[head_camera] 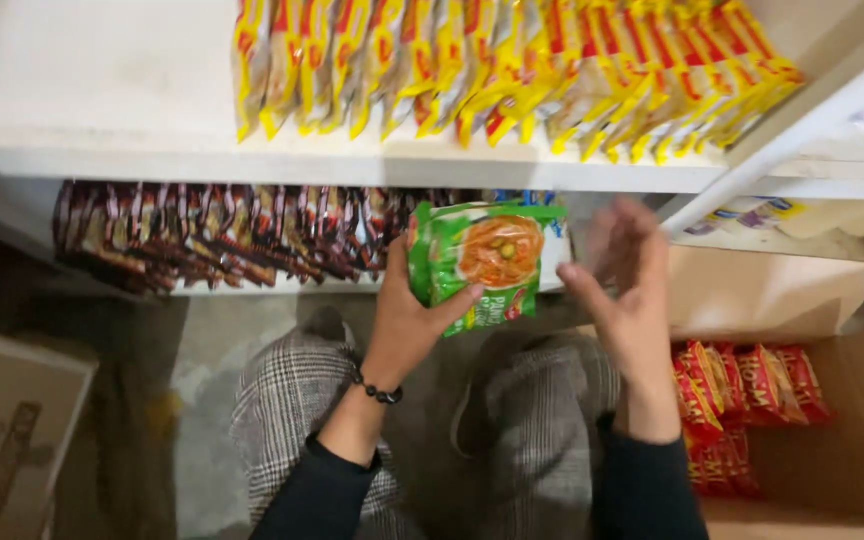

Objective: Organizing and stocking instant ramen packages on store shelves.

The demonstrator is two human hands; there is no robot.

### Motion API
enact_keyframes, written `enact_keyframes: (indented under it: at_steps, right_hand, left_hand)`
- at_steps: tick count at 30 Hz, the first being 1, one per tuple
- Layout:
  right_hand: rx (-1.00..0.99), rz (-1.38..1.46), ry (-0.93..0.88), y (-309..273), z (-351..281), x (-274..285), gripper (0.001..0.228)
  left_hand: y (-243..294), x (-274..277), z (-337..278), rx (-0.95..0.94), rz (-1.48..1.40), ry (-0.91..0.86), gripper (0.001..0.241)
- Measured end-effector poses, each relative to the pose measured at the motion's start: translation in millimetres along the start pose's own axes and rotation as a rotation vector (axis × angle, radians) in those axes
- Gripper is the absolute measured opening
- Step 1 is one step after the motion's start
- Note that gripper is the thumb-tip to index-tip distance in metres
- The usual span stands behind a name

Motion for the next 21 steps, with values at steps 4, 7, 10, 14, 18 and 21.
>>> enact_keyframes:
  at_steps: [4,7,10,14,18,21]
  right_hand:
    - [0.619,-0.299,-0.095,-98.5,7.8,-31.2,0.064]
    - [0.536,-0.468,-0.408,-76.2,35.3,-63.4,0.046]
    - [0.459,-0.374,-0.555,-26.8,59.1,-69.9,0.027]
    - [0.365,-0.133,-0.513,28.3,80.9,-41.6,0.019]
    - [0.160,0.100,-0.369,70.8,102.2,-6.4,0.010]
    - [0.238,0.436,-0.270,56.1,102.6,7.6,0.011]
  left_hand:
    - [-0.2,0.9,-8.4,0.079,0.341,-0.034,0.072]
    - [-3.8,2.9,-7.7,0.095,0.396,-0.047,0.071]
    - [-12.9,11.3,-7.4,0.138,0.441,-0.046,0.072]
    - [-23.0,6.3,-4.7,0.145,0.544,-0.159,0.076]
    - [-18.9,-8.8,-5.3,0.125,0.331,-0.277,0.077]
    - [-19.9,-6.3,-8.3,0.144,0.410,-0.252,0.076]
Point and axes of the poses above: each hand's wrist, its own z-axis towards the middle knuckle, its own x-axis out of the back of the hand, y = z × x, the point moved 7 cm from there along z, towards the middle knuckle, and after that the axes turned 3 degrees about -z, right-handed, at the moved point
